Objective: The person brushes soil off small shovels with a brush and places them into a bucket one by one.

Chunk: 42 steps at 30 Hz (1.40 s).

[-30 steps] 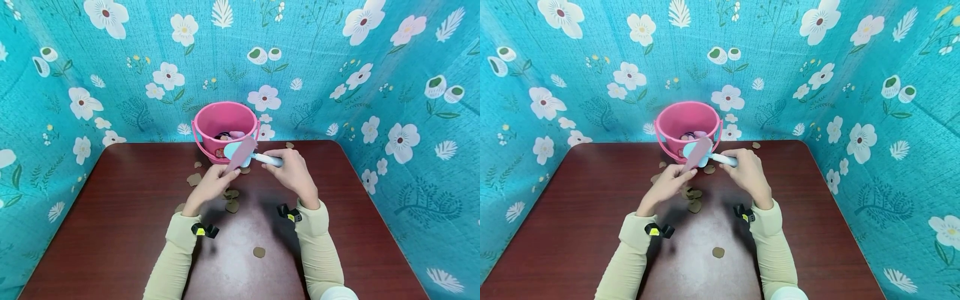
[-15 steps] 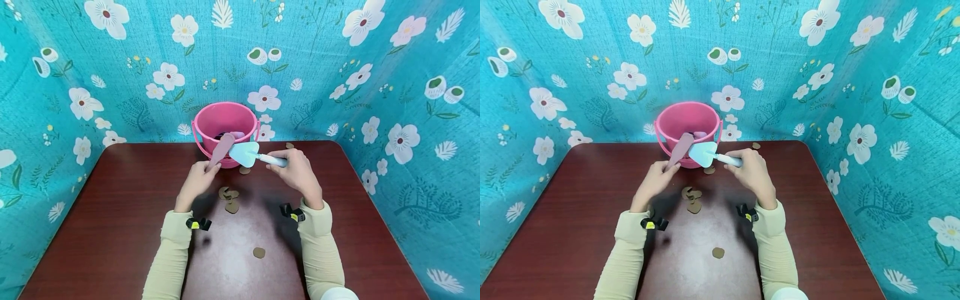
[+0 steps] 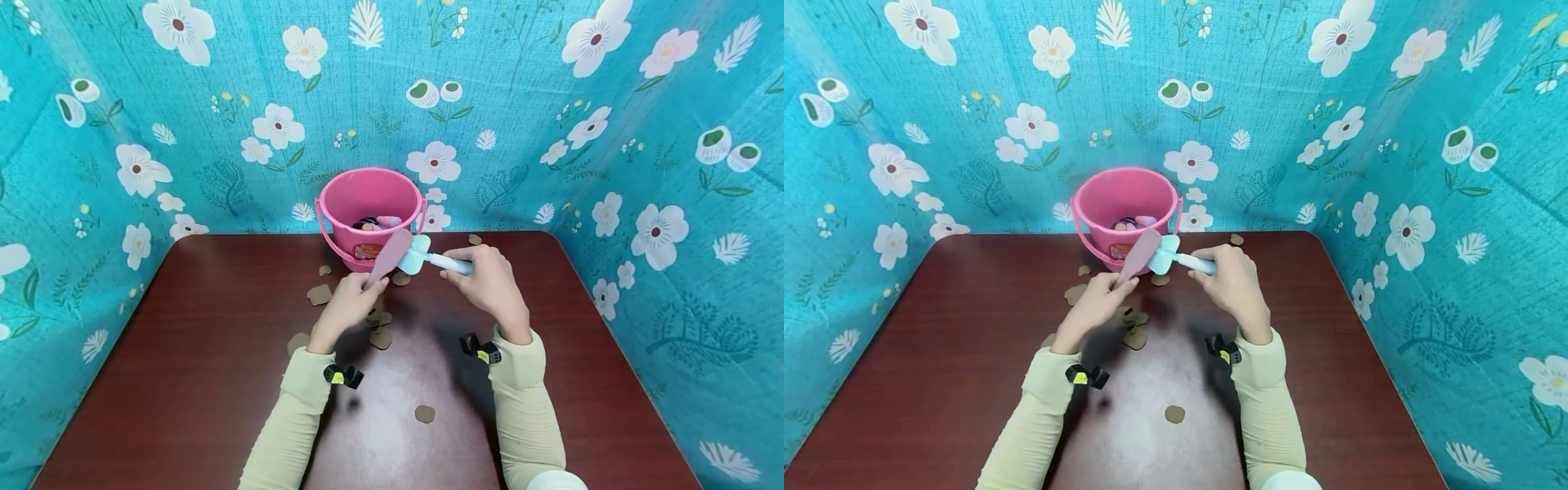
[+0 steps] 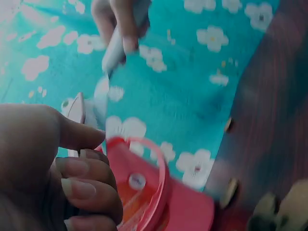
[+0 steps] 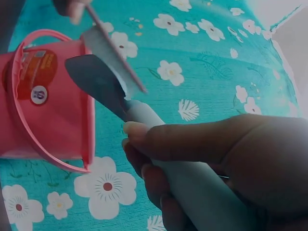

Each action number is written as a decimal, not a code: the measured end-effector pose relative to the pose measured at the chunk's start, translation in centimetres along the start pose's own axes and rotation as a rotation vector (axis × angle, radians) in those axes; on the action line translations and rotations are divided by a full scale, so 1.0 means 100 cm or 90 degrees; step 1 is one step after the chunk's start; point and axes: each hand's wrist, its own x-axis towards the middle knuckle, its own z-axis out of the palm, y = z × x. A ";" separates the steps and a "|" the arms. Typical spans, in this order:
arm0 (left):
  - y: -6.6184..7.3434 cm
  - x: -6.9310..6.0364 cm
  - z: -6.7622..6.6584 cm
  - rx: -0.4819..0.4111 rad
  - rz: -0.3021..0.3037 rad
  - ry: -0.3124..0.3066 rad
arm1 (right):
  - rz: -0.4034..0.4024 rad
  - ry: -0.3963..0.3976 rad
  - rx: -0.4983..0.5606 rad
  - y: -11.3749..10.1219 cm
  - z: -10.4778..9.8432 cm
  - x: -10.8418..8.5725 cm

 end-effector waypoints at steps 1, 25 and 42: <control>-0.003 0.000 -0.003 0.005 -0.011 0.013 | 0.001 -0.005 0.006 0.000 -0.001 -0.001; -0.032 -0.019 -0.077 -0.075 -0.058 0.085 | -0.034 0.013 0.125 -0.014 -0.006 0.066; -0.108 -0.049 -0.114 0.159 -0.158 0.108 | -0.043 -0.179 -0.084 -0.040 0.037 0.169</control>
